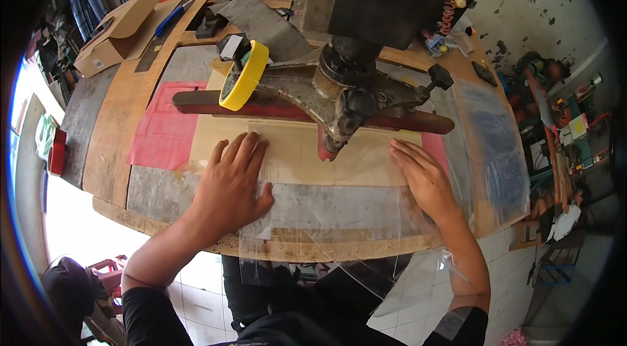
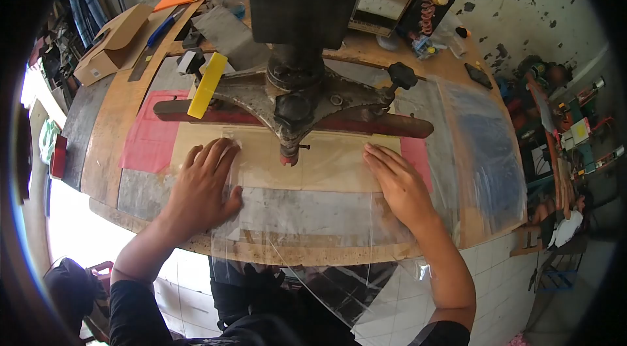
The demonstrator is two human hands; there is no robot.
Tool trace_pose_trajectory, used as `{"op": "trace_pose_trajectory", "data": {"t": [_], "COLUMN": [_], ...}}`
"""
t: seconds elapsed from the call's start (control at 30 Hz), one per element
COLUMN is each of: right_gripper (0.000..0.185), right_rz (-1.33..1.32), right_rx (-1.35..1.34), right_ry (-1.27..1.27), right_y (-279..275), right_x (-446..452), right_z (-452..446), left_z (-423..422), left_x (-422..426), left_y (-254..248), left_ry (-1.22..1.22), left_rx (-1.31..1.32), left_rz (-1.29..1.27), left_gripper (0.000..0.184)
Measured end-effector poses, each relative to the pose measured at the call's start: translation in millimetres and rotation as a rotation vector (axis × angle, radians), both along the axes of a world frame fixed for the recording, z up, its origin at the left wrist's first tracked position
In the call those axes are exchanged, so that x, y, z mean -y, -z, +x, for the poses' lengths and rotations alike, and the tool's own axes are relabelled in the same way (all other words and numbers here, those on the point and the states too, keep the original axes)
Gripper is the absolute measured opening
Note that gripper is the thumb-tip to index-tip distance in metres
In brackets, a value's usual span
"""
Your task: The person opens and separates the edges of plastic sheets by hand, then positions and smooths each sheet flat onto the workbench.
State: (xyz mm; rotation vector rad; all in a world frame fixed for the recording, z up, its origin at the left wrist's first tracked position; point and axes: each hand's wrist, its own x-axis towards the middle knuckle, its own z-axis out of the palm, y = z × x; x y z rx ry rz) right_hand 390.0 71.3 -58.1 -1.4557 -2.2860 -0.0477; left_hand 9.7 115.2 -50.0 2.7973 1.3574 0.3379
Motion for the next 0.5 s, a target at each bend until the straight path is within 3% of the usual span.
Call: {"op": "trace_pose_trajectory", "data": {"t": [0.5], "right_gripper": [0.040], "right_rz": [0.009], "right_rx": [-0.021], "right_ry": [0.002], "right_y": [-0.4], "right_x": [-8.2], "right_z": [0.2], "left_z": [0.9], "left_x": [-3.2], "left_y": [-0.5], "left_ry": [-0.006], "left_rx": [-0.018], "left_rz": [-0.029], "left_gripper": [0.070]}}
